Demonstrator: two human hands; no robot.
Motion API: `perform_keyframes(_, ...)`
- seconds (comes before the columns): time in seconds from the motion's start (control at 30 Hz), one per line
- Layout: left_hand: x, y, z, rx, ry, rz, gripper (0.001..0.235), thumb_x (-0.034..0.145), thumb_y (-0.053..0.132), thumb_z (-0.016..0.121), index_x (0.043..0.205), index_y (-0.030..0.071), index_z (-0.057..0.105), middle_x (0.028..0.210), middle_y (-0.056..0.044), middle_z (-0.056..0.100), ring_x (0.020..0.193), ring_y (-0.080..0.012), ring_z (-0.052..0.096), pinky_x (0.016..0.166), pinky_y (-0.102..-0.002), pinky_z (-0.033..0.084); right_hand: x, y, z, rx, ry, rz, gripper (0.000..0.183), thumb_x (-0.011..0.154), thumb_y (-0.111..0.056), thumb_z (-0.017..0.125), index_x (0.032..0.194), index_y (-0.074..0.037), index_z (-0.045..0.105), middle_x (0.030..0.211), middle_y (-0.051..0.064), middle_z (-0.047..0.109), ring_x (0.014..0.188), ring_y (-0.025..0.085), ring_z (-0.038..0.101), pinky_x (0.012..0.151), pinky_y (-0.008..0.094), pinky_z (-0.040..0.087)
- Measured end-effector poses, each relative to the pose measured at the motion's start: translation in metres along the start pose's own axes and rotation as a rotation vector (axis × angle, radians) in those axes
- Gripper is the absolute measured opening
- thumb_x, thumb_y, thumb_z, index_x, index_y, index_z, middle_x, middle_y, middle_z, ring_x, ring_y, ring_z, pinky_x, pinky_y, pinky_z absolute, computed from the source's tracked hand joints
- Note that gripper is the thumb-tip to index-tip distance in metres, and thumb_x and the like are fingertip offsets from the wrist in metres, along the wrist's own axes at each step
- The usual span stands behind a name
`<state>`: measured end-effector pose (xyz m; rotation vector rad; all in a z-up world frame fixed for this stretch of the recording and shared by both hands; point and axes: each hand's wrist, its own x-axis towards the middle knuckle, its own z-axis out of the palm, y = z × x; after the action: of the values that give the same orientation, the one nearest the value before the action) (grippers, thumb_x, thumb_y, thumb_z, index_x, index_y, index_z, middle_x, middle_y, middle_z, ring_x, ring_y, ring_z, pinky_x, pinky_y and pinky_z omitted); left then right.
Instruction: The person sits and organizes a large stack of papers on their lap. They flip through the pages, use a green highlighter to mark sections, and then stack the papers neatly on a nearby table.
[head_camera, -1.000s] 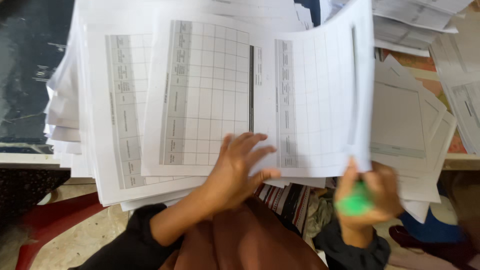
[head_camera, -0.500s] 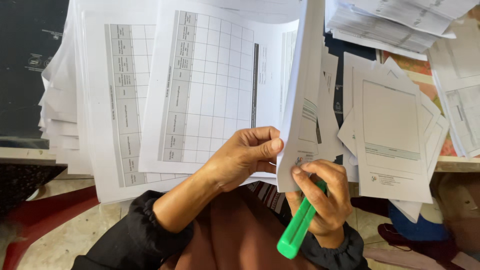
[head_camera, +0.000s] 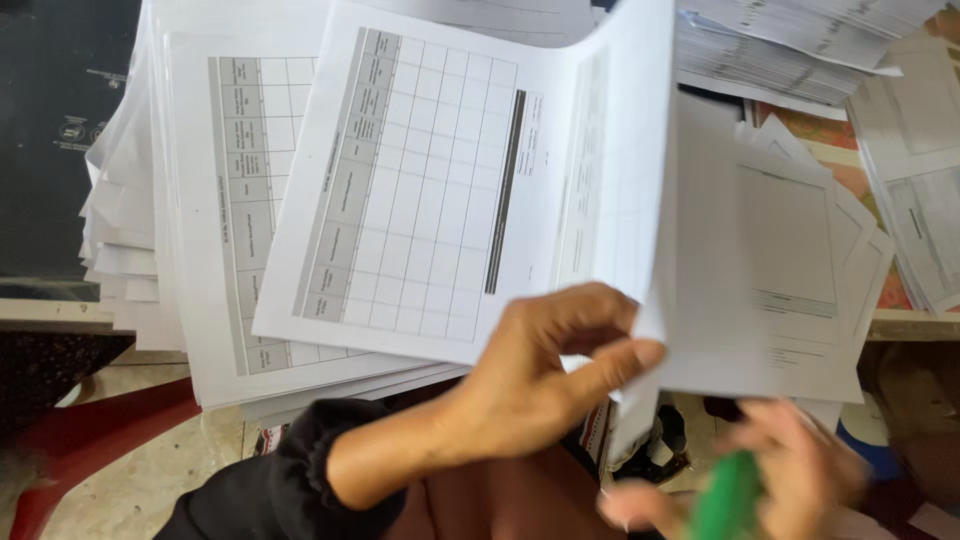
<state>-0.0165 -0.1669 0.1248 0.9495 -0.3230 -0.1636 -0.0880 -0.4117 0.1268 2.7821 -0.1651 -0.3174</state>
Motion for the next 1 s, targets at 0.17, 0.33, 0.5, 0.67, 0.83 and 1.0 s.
perform_keyframes(0.17, -0.008, 0.0, -0.003, 0.514, -0.27, 0.164, 0.05, 0.089, 0.047, 0.039, 0.113, 0.005, 0.054, 0.112, -0.014, 0.06, 0.105, -0.0282, 0.062, 0.091, -0.034, 0.051, 0.032, -0.061, 0.05, 0.81, 1.061, -0.085, 0.027, 0.091, -0.011, 0.067, 0.076, 0.008, 0.056, 0.065, 0.016, 0.054, 0.052, 0.025, 0.047, 0.052, 0.036, 0.035)
perform_keyframes(0.33, -0.044, -0.087, -0.07, 1.73, -0.227, 0.15, 0.094, 0.07, 0.084, 0.03, 0.144, 0.027, 0.027, 0.151, -0.01, 0.017, 0.139, -0.0344, 0.006, 0.103, -0.067, -0.003, 0.055, -0.03, 0.061, 1.265, 1.088, 0.121, 0.016, 0.096, 0.0, 0.071, 0.102, 0.01, 0.06, 0.105, 0.016, 0.062, 0.094, 0.022, 0.059, 0.081, 0.036, 0.052)
perform_keyframes(0.5, -0.062, -0.078, -0.109, 1.962, -0.146, 0.253, 0.093, 0.068, 0.083, 0.041, 0.146, 0.034, 0.03, 0.156, -0.001, 0.015, 0.144, -0.0252, 0.003, 0.106, -0.065, -0.004, 0.037, -0.072, 0.034, 1.163, 1.24, -0.1, 0.044, 0.095, 0.012, 0.058, 0.131, 0.017, 0.033, 0.131, 0.036, 0.042, 0.122, 0.047, 0.046, 0.105, 0.052, 0.045)
perform_keyframes(0.67, -0.095, -0.047, -0.109, 2.018, -0.172, 0.24, 0.156, 0.019, 0.099, 0.067, 0.146, 0.027, 0.015, 0.157, -0.009, 0.003, 0.146, -0.0322, -0.005, 0.104, -0.067, 0.0, 0.018, -0.118, 0.043, 1.319, 0.967, -0.104, 0.045, 0.088, -0.005, 0.056, 0.126, 0.013, 0.042, 0.129, 0.026, 0.049, 0.12, 0.035, 0.051, 0.103, 0.04, 0.047)
perform_keyframes(0.83, -0.13, -0.049, -0.105, 2.014, -0.115, 0.255, 0.079, 0.063, 0.027, 0.06, 0.138, 0.028, 0.036, 0.151, -0.004, 0.024, 0.14, -0.0348, 0.021, 0.102, -0.066, 0.025, 0.026, -0.074, 0.089, 0.487, 1.17, -0.376, 0.036, 0.087, 0.015, 0.066, 0.118, 0.003, 0.052, 0.13, 0.033, 0.035, 0.114, 0.056, 0.049, 0.096, 0.057, 0.053)
perform_keyframes(1.0, -0.148, -0.032, -0.111, 1.845, -0.117, 0.227, 0.054, 0.084, -0.002, 0.041, 0.133, 0.019, 0.046, 0.143, -0.001, 0.04, 0.134, -0.0348, 0.033, 0.101, -0.051, 0.035, 0.024, -0.057, 0.054, 1.848, 0.55, 0.266, 0.029, 0.079, -0.01, 0.064, 0.108, -0.007, 0.06, 0.115, 0.005, 0.063, 0.11, 0.021, 0.062, 0.096, 0.032, 0.055)
